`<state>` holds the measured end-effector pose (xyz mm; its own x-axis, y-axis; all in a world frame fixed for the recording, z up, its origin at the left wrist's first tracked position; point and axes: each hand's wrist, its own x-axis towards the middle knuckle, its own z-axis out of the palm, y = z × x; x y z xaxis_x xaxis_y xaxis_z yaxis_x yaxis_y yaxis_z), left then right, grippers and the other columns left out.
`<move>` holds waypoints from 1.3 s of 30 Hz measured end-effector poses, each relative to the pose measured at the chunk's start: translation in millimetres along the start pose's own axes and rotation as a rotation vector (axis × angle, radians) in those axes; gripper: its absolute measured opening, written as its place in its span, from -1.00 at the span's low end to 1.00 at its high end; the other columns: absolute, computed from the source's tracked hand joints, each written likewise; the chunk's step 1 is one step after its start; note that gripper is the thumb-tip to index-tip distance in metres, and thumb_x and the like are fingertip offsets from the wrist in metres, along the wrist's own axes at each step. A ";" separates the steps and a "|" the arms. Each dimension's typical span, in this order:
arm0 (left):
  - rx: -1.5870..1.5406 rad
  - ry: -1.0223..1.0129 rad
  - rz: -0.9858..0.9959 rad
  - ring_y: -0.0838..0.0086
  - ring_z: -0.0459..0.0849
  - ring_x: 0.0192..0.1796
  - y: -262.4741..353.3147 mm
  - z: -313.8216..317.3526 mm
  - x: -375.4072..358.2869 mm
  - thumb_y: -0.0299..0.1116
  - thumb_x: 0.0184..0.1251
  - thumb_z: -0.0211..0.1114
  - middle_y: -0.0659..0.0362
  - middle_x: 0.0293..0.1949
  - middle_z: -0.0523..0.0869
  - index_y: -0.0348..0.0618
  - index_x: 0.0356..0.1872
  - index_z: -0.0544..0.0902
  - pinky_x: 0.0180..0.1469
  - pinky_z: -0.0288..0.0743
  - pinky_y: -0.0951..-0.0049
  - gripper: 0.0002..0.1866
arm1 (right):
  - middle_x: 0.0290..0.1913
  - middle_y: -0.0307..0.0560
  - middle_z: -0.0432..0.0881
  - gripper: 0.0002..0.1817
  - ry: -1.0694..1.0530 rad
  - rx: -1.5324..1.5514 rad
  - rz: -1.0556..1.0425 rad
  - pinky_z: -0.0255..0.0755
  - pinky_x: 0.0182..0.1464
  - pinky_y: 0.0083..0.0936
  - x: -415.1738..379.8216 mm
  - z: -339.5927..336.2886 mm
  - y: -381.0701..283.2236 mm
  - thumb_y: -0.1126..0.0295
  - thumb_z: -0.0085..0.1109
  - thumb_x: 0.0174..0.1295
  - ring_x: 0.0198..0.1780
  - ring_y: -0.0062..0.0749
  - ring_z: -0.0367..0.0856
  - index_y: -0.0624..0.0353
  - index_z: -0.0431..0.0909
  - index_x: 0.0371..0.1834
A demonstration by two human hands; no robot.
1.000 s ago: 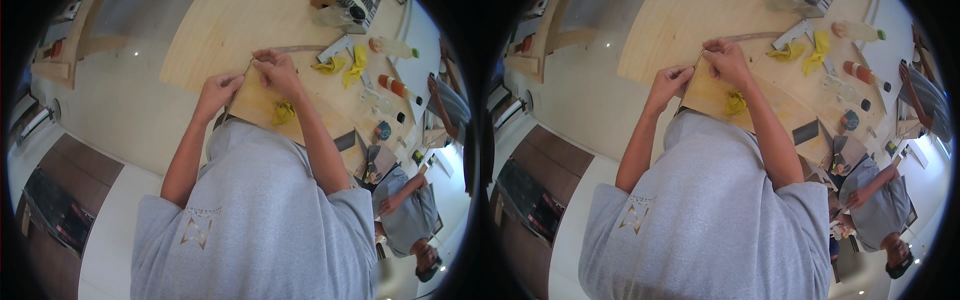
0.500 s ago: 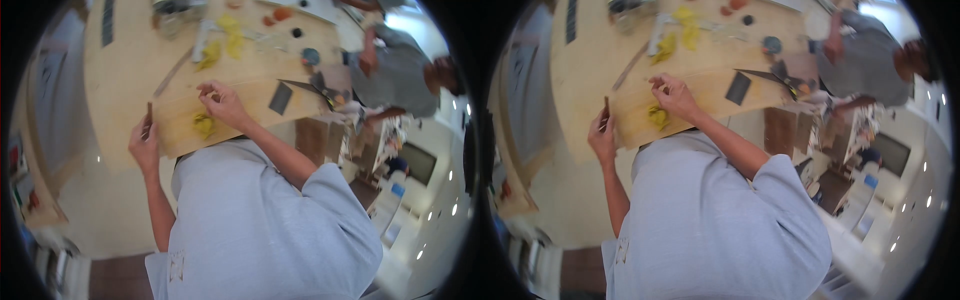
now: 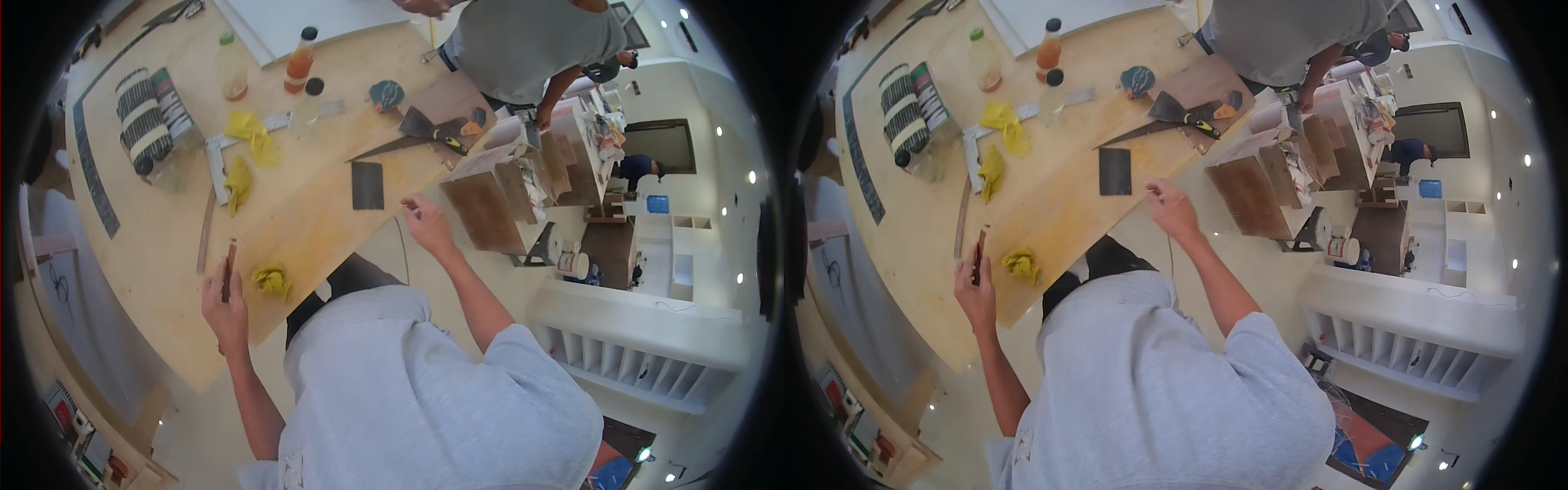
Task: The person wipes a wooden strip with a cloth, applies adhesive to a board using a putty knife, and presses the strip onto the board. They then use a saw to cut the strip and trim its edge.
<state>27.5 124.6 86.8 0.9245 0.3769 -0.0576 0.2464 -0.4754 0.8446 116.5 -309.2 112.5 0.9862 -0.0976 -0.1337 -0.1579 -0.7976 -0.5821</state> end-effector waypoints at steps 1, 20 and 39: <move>0.009 -0.001 0.007 0.43 0.62 -0.23 -0.6 -0.1 -6.5 -0.48 0.59 0.46 0.13 -0.20 0.74 -0.27 0.35 0.81 -0.15 0.52 0.38 -0.62 | -0.04 0.14 0.87 -0.75 0.040 -0.035 -0.033 0.71 0.03 -0.10 13.2 -14.4 18.0 0.36 0.26 0.53 -0.05 0.14 0.86 0.18 0.75 0.15; -0.040 0.317 -0.208 0.27 0.80 -0.23 142.4 196.8 -74.8 -0.34 0.48 0.58 0.01 -0.26 0.82 -0.23 0.11 0.90 -0.09 0.66 0.29 -0.71 | 0.40 0.09 0.68 -0.18 -0.125 -0.613 -0.704 0.36 0.57 -0.03 293.8 -168.7 260.4 0.52 0.41 0.18 0.51 0.10 0.57 0.04 0.49 0.61; 0.516 0.311 -0.426 0.03 0.86 -0.10 123.3 87.8 -49.6 -0.08 0.39 0.62 -0.05 -0.17 0.85 -0.11 0.22 0.88 -0.01 0.70 0.06 -0.52 | -0.52 -0.38 0.49 -0.62 -0.864 0.566 0.367 0.23 -0.57 -0.56 253.8 -227.5 245.7 -0.07 0.33 0.63 -0.66 -0.65 0.37 0.00 0.60 -0.13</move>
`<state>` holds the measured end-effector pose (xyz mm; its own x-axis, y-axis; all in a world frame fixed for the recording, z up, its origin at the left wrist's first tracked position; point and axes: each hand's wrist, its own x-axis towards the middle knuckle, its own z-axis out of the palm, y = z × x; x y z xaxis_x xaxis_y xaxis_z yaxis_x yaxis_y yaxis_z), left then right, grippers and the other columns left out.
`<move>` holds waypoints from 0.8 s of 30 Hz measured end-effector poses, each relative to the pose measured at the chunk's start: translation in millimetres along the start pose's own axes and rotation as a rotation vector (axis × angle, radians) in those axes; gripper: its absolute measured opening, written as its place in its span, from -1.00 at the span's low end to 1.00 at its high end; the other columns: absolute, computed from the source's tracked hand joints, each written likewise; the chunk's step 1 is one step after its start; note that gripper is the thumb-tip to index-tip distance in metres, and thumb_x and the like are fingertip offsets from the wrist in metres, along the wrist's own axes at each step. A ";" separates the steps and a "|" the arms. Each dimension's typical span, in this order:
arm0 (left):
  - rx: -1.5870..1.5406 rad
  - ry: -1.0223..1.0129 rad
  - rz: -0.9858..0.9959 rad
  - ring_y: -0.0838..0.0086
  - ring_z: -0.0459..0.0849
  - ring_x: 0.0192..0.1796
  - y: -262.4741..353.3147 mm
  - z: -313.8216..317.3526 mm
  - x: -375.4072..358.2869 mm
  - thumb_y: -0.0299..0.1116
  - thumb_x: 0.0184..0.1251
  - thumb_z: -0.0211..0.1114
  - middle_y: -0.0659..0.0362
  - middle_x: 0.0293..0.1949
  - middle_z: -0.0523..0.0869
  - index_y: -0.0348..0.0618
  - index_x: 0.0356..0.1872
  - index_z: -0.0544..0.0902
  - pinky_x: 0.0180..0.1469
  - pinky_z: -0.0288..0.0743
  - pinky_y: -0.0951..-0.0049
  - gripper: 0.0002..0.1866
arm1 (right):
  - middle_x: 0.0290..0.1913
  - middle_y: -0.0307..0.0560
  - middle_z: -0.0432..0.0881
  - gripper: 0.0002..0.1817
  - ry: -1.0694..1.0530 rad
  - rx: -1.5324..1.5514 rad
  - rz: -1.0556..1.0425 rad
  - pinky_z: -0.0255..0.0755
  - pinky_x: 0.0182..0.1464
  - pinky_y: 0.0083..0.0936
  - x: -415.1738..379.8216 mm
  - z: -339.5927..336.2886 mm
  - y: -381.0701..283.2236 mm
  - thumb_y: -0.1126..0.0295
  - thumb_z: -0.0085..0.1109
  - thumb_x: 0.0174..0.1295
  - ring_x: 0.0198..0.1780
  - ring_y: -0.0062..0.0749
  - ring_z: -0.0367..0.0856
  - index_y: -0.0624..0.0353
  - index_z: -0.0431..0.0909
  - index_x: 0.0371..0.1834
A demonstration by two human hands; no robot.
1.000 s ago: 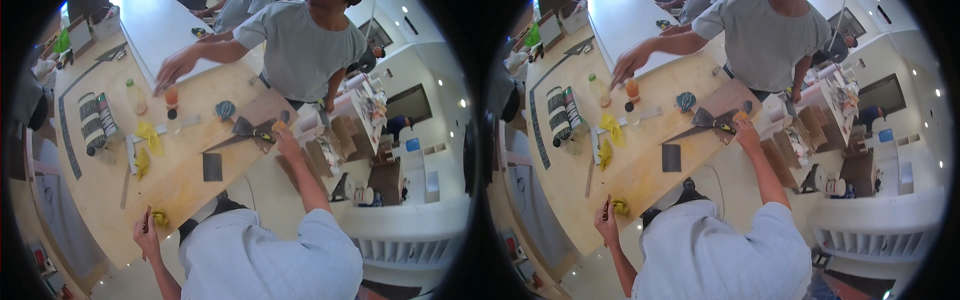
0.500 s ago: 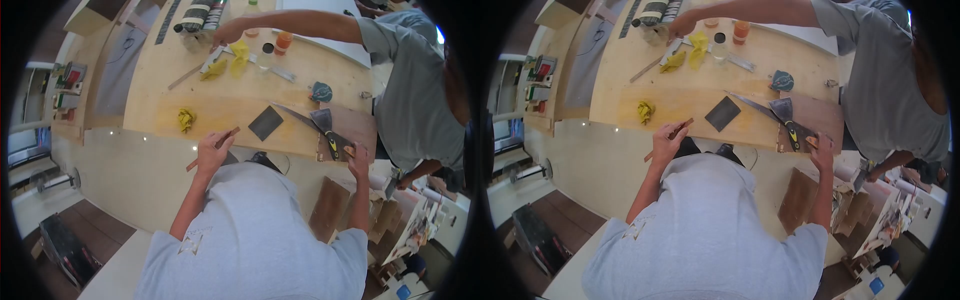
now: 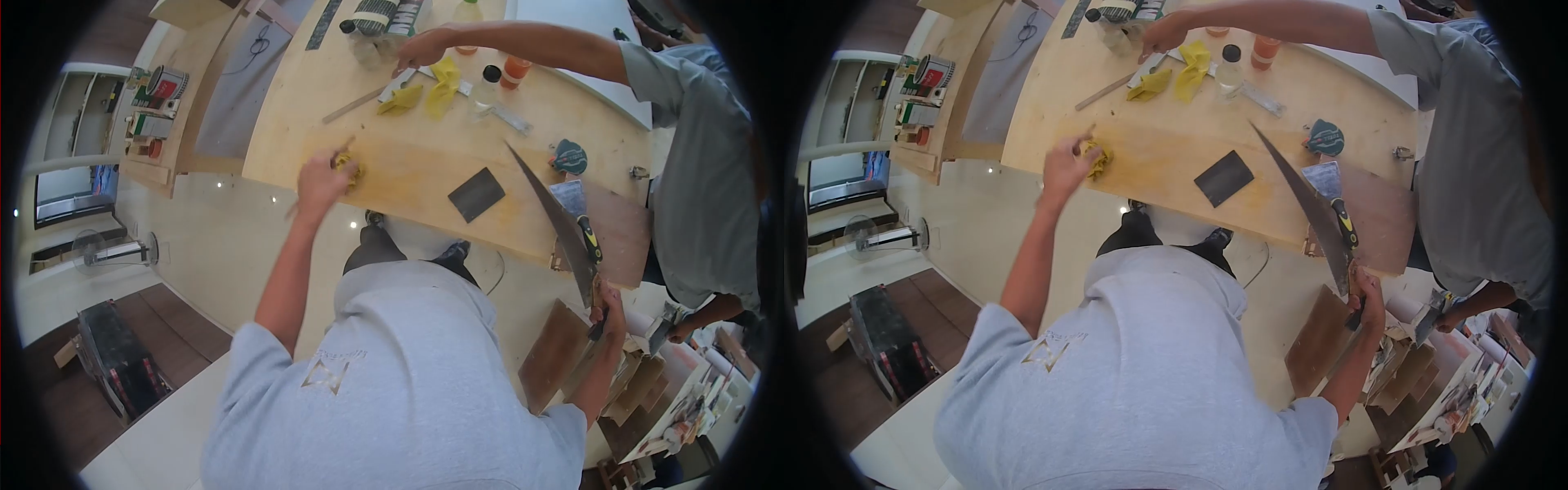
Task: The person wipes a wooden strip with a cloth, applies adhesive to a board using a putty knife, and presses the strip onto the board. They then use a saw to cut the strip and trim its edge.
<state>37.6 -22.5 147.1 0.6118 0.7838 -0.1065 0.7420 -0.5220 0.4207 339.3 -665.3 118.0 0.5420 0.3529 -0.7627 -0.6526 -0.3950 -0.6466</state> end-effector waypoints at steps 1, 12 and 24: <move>0.060 0.016 0.030 0.02 0.86 -0.04 -19.5 -0.1 30.2 -0.09 0.38 0.61 -0.03 -0.12 0.85 -0.07 0.21 0.88 0.03 0.71 0.04 -0.54 | -0.53 -0.37 0.48 -0.62 0.027 0.041 -0.015 0.23 -0.58 -0.56 -7.5 14.6 1.3 -0.08 0.32 0.62 -0.66 -0.64 0.36 0.00 0.59 -0.11; 0.158 -0.105 0.243 -0.01 0.85 0.11 -100.6 58.3 189.1 -0.16 0.42 0.54 0.05 0.04 0.83 -0.01 0.03 0.89 0.20 0.71 -0.07 -0.73 | -0.58 -0.35 0.41 -0.56 0.166 0.157 -0.090 0.25 -0.56 -0.52 -28.4 235.7 29.0 -0.11 0.39 0.56 -0.67 -0.61 0.35 0.03 0.57 -0.20; 0.056 -0.021 0.485 0.13 0.88 -0.14 -145.2 16.6 221.7 -0.21 0.41 0.52 0.19 -0.12 0.83 0.09 0.00 0.91 -0.05 0.77 0.10 -0.78 | -0.55 -0.28 0.44 -0.45 0.100 0.326 -0.085 0.31 -0.51 -0.49 -56.6 448.3 85.9 -0.14 0.40 0.55 -0.64 -0.59 0.36 0.17 0.55 -0.24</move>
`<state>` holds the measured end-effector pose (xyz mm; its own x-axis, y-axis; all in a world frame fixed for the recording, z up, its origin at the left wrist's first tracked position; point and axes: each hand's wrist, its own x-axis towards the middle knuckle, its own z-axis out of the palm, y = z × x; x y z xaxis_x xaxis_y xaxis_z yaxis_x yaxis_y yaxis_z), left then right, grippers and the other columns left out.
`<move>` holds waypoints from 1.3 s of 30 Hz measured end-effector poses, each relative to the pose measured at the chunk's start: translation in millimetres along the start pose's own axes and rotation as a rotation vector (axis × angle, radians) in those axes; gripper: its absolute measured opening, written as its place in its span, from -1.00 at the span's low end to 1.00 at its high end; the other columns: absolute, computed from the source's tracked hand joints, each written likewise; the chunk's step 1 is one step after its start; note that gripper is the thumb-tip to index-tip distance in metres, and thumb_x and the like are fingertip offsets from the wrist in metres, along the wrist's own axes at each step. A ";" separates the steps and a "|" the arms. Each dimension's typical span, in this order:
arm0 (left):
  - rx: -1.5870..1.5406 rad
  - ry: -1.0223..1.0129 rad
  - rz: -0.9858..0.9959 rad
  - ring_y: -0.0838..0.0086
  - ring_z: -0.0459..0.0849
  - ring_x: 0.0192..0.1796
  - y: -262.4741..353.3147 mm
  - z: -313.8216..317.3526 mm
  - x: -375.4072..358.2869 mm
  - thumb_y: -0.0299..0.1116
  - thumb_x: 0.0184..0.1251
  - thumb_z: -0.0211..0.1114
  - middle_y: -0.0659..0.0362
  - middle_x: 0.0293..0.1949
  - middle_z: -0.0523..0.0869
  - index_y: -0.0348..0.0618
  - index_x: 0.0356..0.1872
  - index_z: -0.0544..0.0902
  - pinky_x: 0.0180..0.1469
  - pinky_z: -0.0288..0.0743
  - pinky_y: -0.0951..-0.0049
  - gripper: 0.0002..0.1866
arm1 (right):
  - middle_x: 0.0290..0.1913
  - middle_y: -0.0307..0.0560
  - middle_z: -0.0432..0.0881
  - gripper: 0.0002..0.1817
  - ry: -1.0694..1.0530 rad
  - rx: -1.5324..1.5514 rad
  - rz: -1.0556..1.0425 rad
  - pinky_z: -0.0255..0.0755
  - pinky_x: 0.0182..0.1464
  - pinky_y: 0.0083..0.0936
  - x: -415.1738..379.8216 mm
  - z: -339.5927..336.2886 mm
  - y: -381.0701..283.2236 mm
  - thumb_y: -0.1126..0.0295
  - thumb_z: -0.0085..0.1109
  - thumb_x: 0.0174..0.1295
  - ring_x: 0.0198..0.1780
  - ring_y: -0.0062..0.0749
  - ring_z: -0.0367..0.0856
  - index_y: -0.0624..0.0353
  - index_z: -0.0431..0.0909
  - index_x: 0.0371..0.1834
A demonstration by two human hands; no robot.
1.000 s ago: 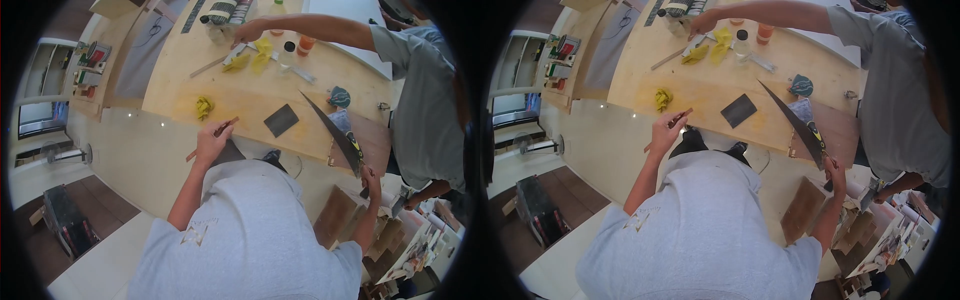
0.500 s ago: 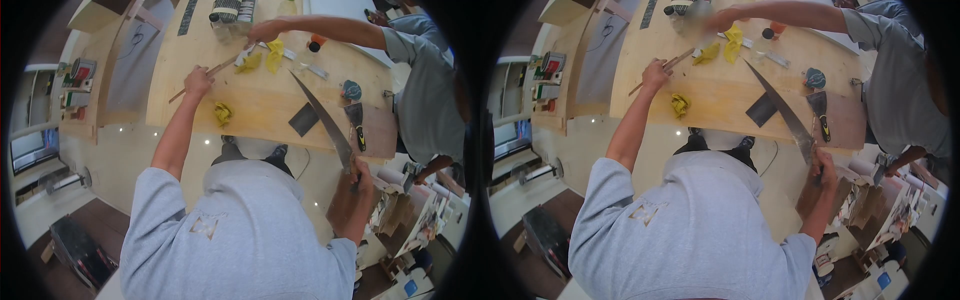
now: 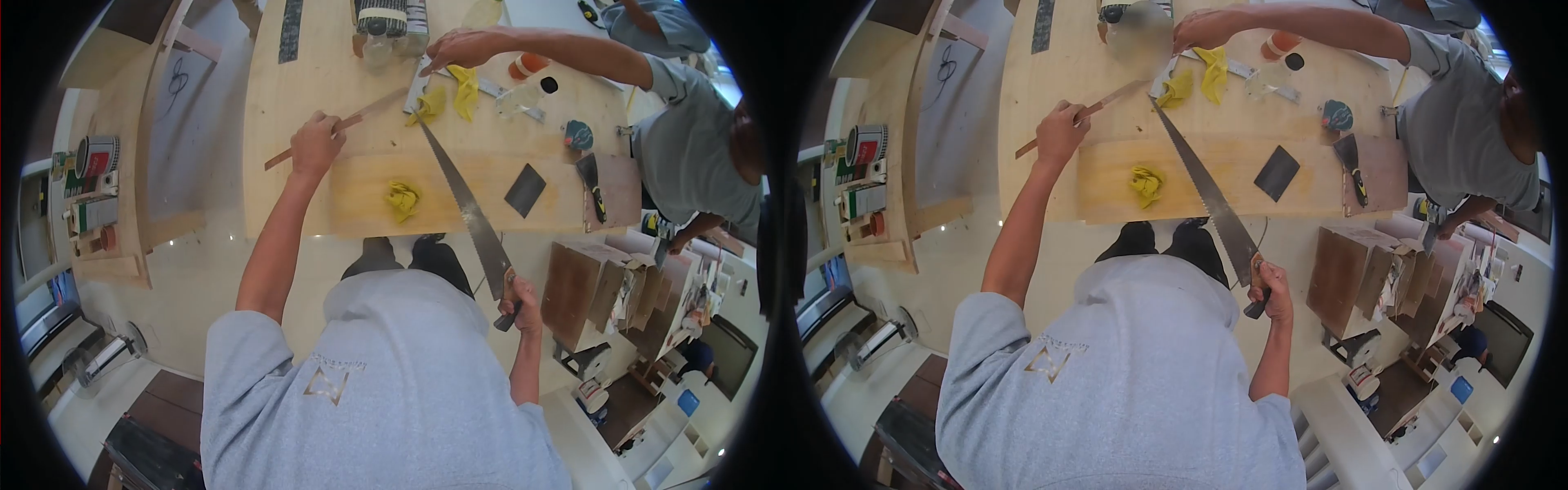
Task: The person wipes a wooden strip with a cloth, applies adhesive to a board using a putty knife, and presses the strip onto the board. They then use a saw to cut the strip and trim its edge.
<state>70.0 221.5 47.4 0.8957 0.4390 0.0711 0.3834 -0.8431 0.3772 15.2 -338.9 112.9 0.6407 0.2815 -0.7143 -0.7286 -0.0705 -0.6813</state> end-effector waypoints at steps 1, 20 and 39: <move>-0.022 0.006 -0.013 0.14 0.88 -0.15 -2.7 -3.9 -2.4 -0.22 0.41 0.53 0.20 -0.12 0.83 0.09 0.01 0.92 -0.05 0.76 0.11 -0.78 | -0.55 -0.29 0.44 -0.45 -0.015 -0.005 0.001 0.31 -0.51 -0.49 1.4 0.9 2.9 -0.14 0.40 0.55 -0.64 -0.59 0.36 0.17 0.55 -0.24; -0.375 0.355 0.020 0.43 0.84 -0.17 43.7 -86.4 -50.4 -0.42 0.37 0.65 0.15 -0.11 0.87 -0.16 0.05 0.92 -0.04 0.71 0.39 -0.74 | -0.57 -0.33 0.47 -0.52 -0.236 -0.013 -0.106 0.32 -0.49 -0.51 45.0 -30.8 -14.6 -0.09 0.37 0.58 -0.65 -0.62 0.35 0.09 0.58 -0.30; -0.312 0.447 0.328 0.39 0.71 -0.13 142.3 -73.0 -0.7 -0.46 0.47 0.58 0.13 -0.13 0.78 -0.25 0.14 0.88 -0.09 0.57 0.32 -0.72 | -0.65 -0.37 0.41 -0.50 -0.173 0.008 -0.175 0.31 -0.48 -0.54 21.7 -98.6 -9.3 -0.10 0.31 0.63 -0.63 -0.68 0.30 0.06 0.63 -0.36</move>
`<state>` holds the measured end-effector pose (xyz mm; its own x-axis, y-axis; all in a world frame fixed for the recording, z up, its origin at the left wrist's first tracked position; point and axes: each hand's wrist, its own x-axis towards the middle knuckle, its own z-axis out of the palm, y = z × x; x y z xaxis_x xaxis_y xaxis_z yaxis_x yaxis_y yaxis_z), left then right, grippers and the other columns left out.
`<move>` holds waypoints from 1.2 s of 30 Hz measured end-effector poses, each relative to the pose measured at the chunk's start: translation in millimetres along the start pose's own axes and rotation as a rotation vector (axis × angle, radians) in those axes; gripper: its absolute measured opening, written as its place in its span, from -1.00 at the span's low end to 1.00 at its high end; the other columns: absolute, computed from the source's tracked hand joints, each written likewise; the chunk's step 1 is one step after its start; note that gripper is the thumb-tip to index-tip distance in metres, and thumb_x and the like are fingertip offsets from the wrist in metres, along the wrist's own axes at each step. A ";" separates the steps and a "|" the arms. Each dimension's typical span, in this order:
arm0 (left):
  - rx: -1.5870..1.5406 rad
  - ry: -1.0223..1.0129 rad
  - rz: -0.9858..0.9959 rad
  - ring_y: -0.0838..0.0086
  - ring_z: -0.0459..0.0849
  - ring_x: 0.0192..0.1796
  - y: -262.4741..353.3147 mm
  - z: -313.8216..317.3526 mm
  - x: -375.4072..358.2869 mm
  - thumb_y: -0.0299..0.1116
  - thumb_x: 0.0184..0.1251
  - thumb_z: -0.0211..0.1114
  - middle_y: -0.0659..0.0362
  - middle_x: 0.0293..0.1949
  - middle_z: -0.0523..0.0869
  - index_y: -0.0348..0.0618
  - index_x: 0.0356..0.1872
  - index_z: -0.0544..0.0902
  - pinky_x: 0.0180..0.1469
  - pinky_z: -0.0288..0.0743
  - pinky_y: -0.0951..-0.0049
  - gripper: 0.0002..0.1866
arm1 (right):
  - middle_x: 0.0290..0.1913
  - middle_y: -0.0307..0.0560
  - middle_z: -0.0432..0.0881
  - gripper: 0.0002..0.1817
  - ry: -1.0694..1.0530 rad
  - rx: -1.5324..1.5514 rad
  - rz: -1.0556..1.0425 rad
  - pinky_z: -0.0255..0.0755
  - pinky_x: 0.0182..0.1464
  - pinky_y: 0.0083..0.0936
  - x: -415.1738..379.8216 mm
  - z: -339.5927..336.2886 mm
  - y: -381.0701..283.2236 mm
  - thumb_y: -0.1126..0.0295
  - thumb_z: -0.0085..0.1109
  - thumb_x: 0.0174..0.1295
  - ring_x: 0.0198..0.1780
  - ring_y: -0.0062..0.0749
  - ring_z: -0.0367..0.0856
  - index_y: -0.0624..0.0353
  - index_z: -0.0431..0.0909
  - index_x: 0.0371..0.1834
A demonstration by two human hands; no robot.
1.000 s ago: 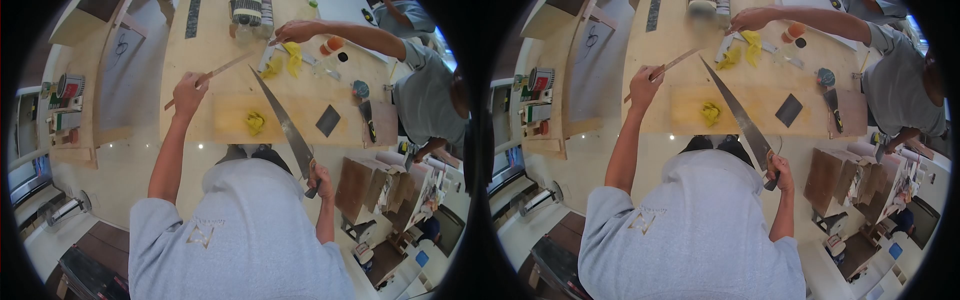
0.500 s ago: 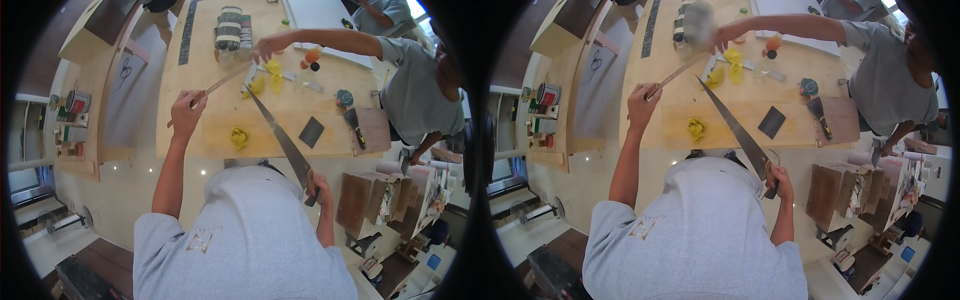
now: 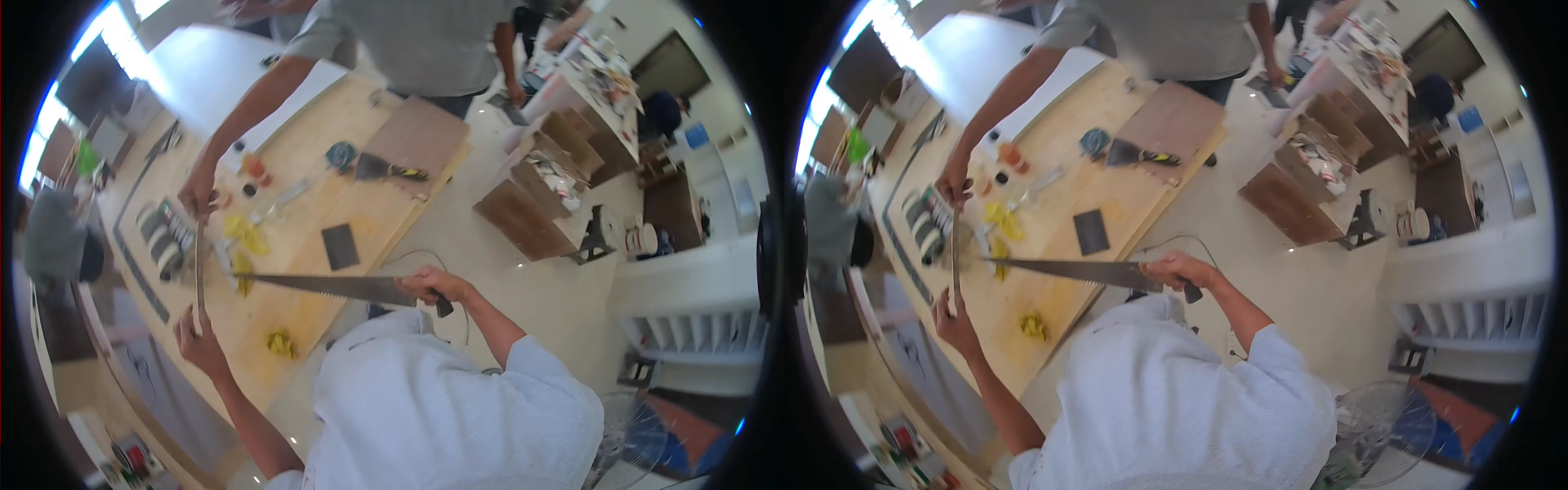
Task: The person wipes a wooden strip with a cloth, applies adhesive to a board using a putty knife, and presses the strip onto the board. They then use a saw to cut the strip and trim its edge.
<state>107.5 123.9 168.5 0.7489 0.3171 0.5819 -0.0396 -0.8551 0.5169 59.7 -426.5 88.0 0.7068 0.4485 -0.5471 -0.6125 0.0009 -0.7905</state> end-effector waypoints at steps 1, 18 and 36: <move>-0.006 -0.020 -0.065 0.41 0.70 -0.12 -1.9 9.0 0.1 -0.44 0.47 0.59 0.13 -0.09 0.77 -0.23 0.16 0.88 -0.13 0.51 0.33 -0.70 | -0.65 -0.37 0.41 -0.49 0.005 0.003 -0.027 0.30 -0.49 -0.54 2.1 -6.4 -3.6 -0.09 0.31 0.63 -0.63 -0.68 0.30 0.04 0.61 -0.41; -0.316 -0.475 -0.534 0.66 0.39 -0.26 53.5 7.4 -22.2 -0.22 0.76 0.39 0.35 -0.31 0.56 -0.33 0.07 0.79 -0.24 0.28 0.49 -0.70 | -0.56 -0.36 0.44 -0.53 -0.053 0.121 -0.115 0.28 -0.44 -0.55 16.4 22.5 -33.2 -0.08 0.26 0.65 -0.58 -0.67 0.35 0.05 0.54 -0.32; -0.746 -0.259 -0.776 0.73 0.47 -0.31 96.1 -67.1 -24.6 -0.18 0.73 0.45 0.37 -0.26 0.70 -0.29 0.26 0.81 -0.26 0.33 0.61 -0.62 | -0.56 -0.27 0.45 -0.49 -0.253 0.138 -0.194 0.41 -0.37 -0.49 82.9 115.1 -58.5 -0.10 0.30 0.66 -0.55 -0.60 0.40 0.18 0.58 -0.17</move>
<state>40.9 61.4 246.0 0.8553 0.4903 -0.1675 0.1767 0.0280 0.9839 113.4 -286.6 120.5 0.7150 0.6357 -0.2911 -0.5297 0.2208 -0.8190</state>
